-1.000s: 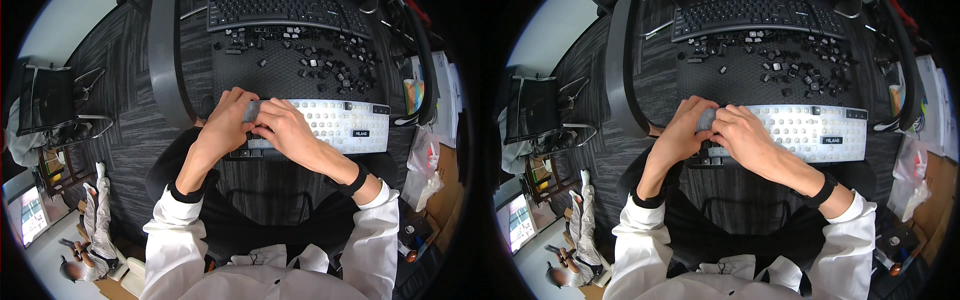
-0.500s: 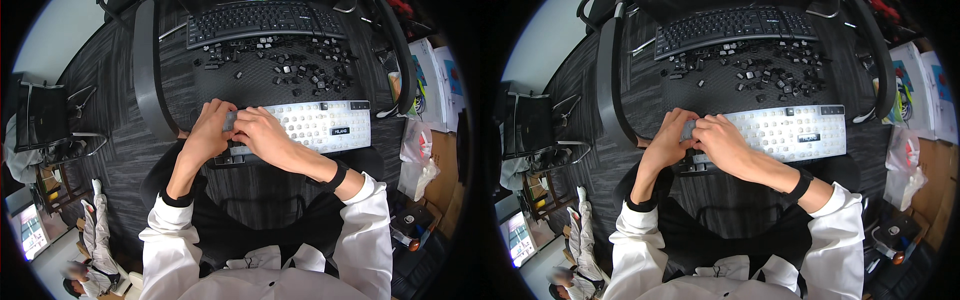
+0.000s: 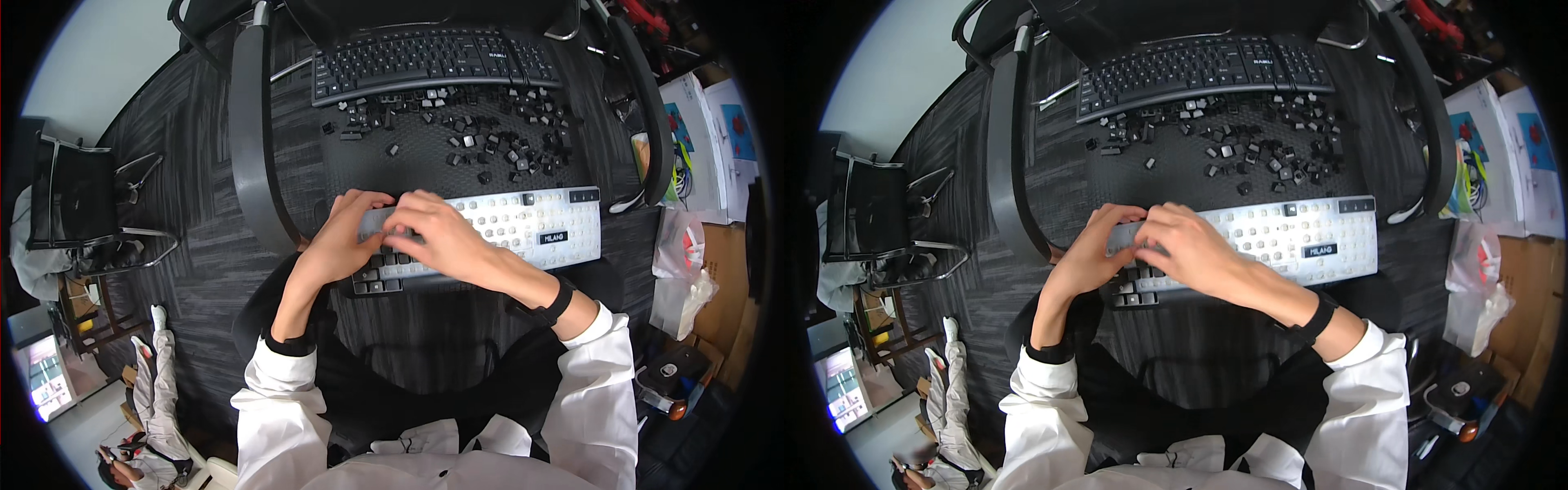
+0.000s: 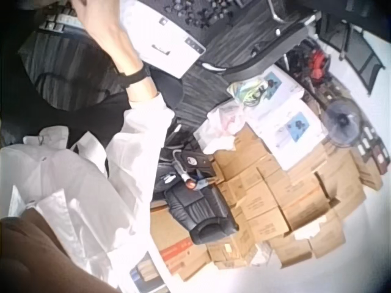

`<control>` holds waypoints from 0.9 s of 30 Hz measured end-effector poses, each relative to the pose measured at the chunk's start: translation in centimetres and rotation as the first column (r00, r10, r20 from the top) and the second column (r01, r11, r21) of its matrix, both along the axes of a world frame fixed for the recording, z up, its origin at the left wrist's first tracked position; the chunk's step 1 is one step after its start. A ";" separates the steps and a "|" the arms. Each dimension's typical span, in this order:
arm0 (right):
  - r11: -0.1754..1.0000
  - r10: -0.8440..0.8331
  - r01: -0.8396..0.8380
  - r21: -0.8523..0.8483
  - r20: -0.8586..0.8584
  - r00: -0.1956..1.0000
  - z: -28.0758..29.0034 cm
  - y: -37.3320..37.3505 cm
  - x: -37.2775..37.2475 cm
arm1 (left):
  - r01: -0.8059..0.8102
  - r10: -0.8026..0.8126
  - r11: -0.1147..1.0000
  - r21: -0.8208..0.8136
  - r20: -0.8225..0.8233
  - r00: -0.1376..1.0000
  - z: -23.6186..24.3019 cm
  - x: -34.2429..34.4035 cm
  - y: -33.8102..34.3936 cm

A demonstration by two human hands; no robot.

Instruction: The person is putting keycaps back onto a mechanical keyboard.

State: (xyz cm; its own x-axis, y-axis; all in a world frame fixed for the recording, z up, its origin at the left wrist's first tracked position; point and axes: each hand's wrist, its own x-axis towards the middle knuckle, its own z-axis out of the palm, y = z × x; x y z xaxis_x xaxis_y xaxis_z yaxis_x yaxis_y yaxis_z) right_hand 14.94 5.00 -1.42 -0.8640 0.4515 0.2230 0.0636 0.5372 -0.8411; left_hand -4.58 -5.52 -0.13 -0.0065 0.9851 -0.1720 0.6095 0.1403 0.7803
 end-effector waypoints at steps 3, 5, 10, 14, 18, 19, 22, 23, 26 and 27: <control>0.977 -0.104 0.099 0.191 0.014 0.995 0.6 3.1 0.2 | -0.114 0.097 0.990 0.077 0.201 0.975 -0.7 0.0 0.3; 0.915 -0.170 0.133 0.381 0.065 0.983 0.6 4.5 0.3 | -0.187 0.172 0.974 0.127 0.121 0.978 -1.1 0.5 0.4; 0.888 -0.156 0.073 0.454 0.149 0.976 -1.0 4.7 -0.4 | -0.146 0.159 0.973 0.176 -0.057 0.986 -1.3 0.8 0.5; 0.899 -0.159 0.076 0.430 0.161 0.974 -0.4 4.2 -0.1 | -0.146 0.159 0.973 0.181 -0.060 0.985 -1.0 0.6 0.6; 0.958 -0.209 0.202 0.202 0.012 0.978 3.9 3.5 1.8 | -0.121 0.154 0.971 0.204 -0.153 0.976 -1.2 1.5 0.9; 0.949 -0.229 0.230 0.213 -0.032 0.973 5.3 3.5 3.1 | -0.119 0.155 0.973 0.196 -0.180 0.971 -1.2 1.8 1.0; 0.938 -0.320 0.342 0.060 -0.231 0.919 8.8 3.7 8.9 | -0.116 0.148 0.983 0.141 -0.242 0.959 -1.3 1.9 1.9; 0.921 -0.367 0.389 0.029 -0.280 0.887 9.7 4.4 12.1 | -0.103 0.131 0.987 0.120 -0.258 0.957 -1.4 1.9 2.2; 0.668 -0.682 0.743 0.041 -0.365 0.634 10.4 8.2 23.0 | -0.023 0.044 0.997 0.071 -0.311 0.949 -1.0 1.5 3.0; 0.608 -0.728 0.791 -0.064 -0.441 0.524 9.7 10.0 26.6 | -0.023 0.027 1.000 0.015 -0.311 0.950 -0.9 1.5 3.2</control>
